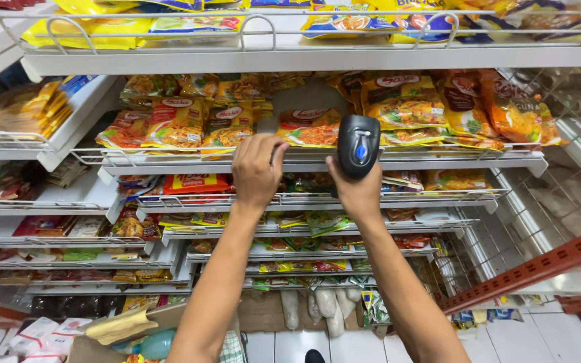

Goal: The person removes packaged snacks from a cardboard box, scans them with a handheld barcode scanner, and places them onto shelves. They also handle a small cloth while moving and scanning items.

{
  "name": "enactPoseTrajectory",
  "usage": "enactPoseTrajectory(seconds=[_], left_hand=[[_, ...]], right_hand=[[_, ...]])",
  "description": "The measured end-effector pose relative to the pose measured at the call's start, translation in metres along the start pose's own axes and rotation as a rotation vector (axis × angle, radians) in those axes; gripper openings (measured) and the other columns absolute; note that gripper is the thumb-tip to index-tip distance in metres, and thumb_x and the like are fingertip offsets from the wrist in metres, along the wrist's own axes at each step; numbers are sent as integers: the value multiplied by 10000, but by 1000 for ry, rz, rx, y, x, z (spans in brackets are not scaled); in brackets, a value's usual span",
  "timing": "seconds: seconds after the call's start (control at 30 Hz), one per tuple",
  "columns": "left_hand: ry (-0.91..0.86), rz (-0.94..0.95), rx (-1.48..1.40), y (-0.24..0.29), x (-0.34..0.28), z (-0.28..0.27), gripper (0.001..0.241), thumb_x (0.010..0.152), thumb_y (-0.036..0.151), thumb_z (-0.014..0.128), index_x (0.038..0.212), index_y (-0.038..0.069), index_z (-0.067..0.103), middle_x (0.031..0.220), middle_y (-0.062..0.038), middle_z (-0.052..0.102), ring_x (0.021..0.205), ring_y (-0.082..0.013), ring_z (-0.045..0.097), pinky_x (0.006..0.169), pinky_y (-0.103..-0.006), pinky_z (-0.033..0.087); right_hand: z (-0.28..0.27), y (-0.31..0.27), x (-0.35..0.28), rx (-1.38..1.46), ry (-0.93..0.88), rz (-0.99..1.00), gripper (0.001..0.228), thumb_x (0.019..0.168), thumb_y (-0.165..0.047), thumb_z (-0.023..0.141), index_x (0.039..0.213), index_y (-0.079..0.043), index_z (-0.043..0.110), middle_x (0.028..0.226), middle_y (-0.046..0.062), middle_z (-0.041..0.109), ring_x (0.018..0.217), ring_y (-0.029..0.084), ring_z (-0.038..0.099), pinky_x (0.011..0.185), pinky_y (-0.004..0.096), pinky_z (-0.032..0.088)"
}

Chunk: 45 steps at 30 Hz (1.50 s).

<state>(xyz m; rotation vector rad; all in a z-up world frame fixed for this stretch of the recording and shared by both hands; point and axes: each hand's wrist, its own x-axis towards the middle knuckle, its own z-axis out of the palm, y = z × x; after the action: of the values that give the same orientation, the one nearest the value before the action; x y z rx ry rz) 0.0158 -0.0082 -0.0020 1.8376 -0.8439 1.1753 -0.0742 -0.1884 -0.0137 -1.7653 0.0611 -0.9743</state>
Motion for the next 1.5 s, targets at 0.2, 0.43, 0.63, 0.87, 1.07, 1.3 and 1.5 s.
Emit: enactPoseTrajectory(seconds=[0.2,0.43,0.63,0.87,1.07,1.3,1.5], left_hand=[[2,37,41,4,-4,-2,118,952,176,744,1019,90,700,1041,-50,687,974,-270,632,930,-411,454],[-101,74,93,10,-4,-5,285,908,350,747,1083,125,725,1056,-47,688,1038,-267,598,1003,-462,383],[-224,44,147,11,0,-5,387,876,404,779,1096,93,707,1062,-49,695,1041,-274,594,991,-473,361],[-180,127,7,10,-11,-24,398,873,251,755,1215,61,682,1281,-115,676,1230,-331,577,1110,-526,367],[-99,-86,-259,10,-106,-58,197,901,71,718,1096,47,708,1234,-120,688,1197,-352,633,1062,-480,497],[-172,-540,-193,-5,-281,-126,69,937,17,664,1001,10,689,1029,-148,716,983,-343,679,899,-416,541],[-164,-1015,68,-2,-431,-199,102,932,83,656,1015,49,705,984,-141,716,938,-342,698,826,-394,538]], right_hand=[[-2,-29,-12,-429,-72,-505,492,723,32,759,1199,7,636,1310,257,581,1249,422,576,1079,439,477],[-2,-25,-4,-583,-101,-564,686,747,-42,786,1366,94,524,1396,282,550,1359,517,468,1193,516,357],[-1,-31,8,-645,-177,-427,681,722,-81,791,1352,45,565,1410,256,582,1364,485,473,1200,517,363],[21,-35,-11,-742,9,-523,652,788,-187,888,1341,8,604,1488,377,477,1398,499,401,1099,517,321],[52,12,-99,-15,-129,-175,512,867,-174,812,1298,2,597,1210,163,676,1044,270,689,947,387,564],[97,87,-224,1,-638,-60,275,819,-112,837,1029,-37,676,955,112,683,866,230,659,812,368,538],[134,117,-330,107,-990,298,273,830,-133,829,1030,-46,665,914,81,708,823,198,672,779,346,549]])
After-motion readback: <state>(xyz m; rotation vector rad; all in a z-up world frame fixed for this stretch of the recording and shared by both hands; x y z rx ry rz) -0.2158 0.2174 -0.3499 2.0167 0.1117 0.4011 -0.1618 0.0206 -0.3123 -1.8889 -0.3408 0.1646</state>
